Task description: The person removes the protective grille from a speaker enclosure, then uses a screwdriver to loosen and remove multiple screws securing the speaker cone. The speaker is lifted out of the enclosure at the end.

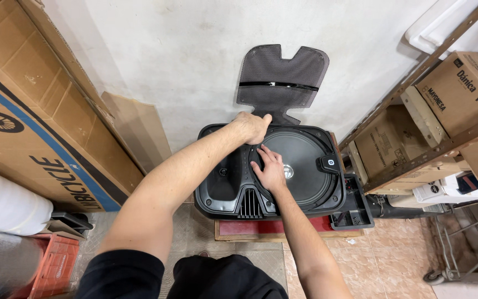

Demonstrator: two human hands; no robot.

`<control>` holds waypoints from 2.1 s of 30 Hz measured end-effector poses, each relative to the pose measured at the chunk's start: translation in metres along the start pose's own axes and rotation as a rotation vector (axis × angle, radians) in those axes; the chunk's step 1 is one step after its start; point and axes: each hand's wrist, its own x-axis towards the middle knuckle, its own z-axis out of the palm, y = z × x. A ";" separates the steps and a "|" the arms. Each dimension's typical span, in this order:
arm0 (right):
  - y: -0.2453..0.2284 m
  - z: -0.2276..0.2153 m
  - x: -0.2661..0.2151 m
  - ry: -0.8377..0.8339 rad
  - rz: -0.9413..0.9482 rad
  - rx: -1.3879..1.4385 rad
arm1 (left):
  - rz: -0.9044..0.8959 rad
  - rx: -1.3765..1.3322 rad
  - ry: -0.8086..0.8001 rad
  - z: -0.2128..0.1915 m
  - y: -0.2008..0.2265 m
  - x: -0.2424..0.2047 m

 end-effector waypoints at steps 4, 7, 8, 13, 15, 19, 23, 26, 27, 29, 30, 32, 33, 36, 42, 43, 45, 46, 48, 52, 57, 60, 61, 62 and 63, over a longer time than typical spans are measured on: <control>-0.006 -0.004 0.001 0.000 -0.008 0.001 | -0.043 0.101 0.052 0.001 0.001 0.014; -0.005 -0.005 0.001 -0.011 -0.003 0.011 | -0.053 0.216 0.099 0.008 -0.006 0.027; -0.005 -0.004 0.001 -0.010 -0.001 0.006 | -0.066 0.172 0.123 0.015 -0.010 0.032; 0.004 0.008 0.014 0.011 0.016 -0.002 | 0.010 -0.030 0.210 0.014 -0.008 -0.001; 0.010 0.015 0.025 0.021 0.029 -0.019 | 0.154 -0.197 0.220 0.020 -0.012 -0.002; 0.015 0.024 0.052 0.063 0.072 0.017 | 0.170 -0.148 0.253 0.019 -0.010 -0.003; -0.011 -0.011 0.076 0.137 0.147 0.316 | 0.033 -0.152 0.347 0.014 -0.016 -0.008; -0.043 -0.072 0.086 0.197 0.114 0.324 | -0.063 -0.308 0.388 0.018 -0.019 -0.012; -0.057 -0.097 0.088 0.238 0.072 0.327 | -0.096 -0.411 0.419 0.016 -0.020 -0.016; -0.063 -0.106 0.094 0.148 0.077 0.230 | -0.116 -0.525 0.454 0.022 -0.025 -0.019; -0.067 -0.112 0.097 0.056 0.078 0.134 | -0.140 -0.639 0.491 0.024 -0.027 -0.020; -0.062 -0.100 0.102 -0.031 0.102 0.069 | -0.114 -0.627 0.552 0.045 -0.031 -0.009; -0.059 -0.095 0.105 -0.124 0.117 0.006 | -0.097 -0.618 0.619 0.055 -0.033 -0.003; -0.044 -0.087 0.101 -0.215 0.140 -0.039 | -0.104 -0.531 0.633 0.059 -0.035 0.004; -0.054 -0.076 0.096 -0.216 0.198 0.033 | -0.126 -0.744 0.697 0.048 -0.048 -0.014; -0.050 -0.069 0.093 -0.215 0.200 0.033 | -0.123 -0.744 0.696 0.056 -0.057 -0.007; -0.044 -0.056 0.088 -0.307 0.249 -0.026 | -0.216 -0.875 0.806 0.070 -0.077 0.008; -0.045 -0.052 0.087 -0.308 0.248 -0.028 | -0.217 -0.877 0.806 0.079 -0.086 0.008; -0.049 -0.043 0.084 -0.378 0.304 -0.026 | -0.314 -0.889 0.842 0.096 -0.106 0.007; -0.052 -0.038 0.088 -0.374 0.288 -0.061 | -0.360 -0.977 0.843 0.135 -0.128 -0.005; -0.042 -0.023 0.098 -0.354 0.105 -0.153 | -0.362 -1.083 0.832 0.161 -0.131 -0.012; -0.037 -0.015 0.099 -0.318 0.027 -0.166 | -0.260 -1.094 0.853 0.158 -0.126 -0.016; -0.038 -0.015 0.097 -0.318 0.028 -0.168 | -0.258 -1.096 0.853 0.161 -0.128 -0.016; -0.039 -0.015 0.096 -0.326 0.066 -0.121 | -0.253 -1.106 0.856 0.163 -0.130 -0.015; -0.040 -0.015 0.095 -0.334 0.104 -0.073 | -0.248 -1.117 0.860 0.166 -0.132 -0.014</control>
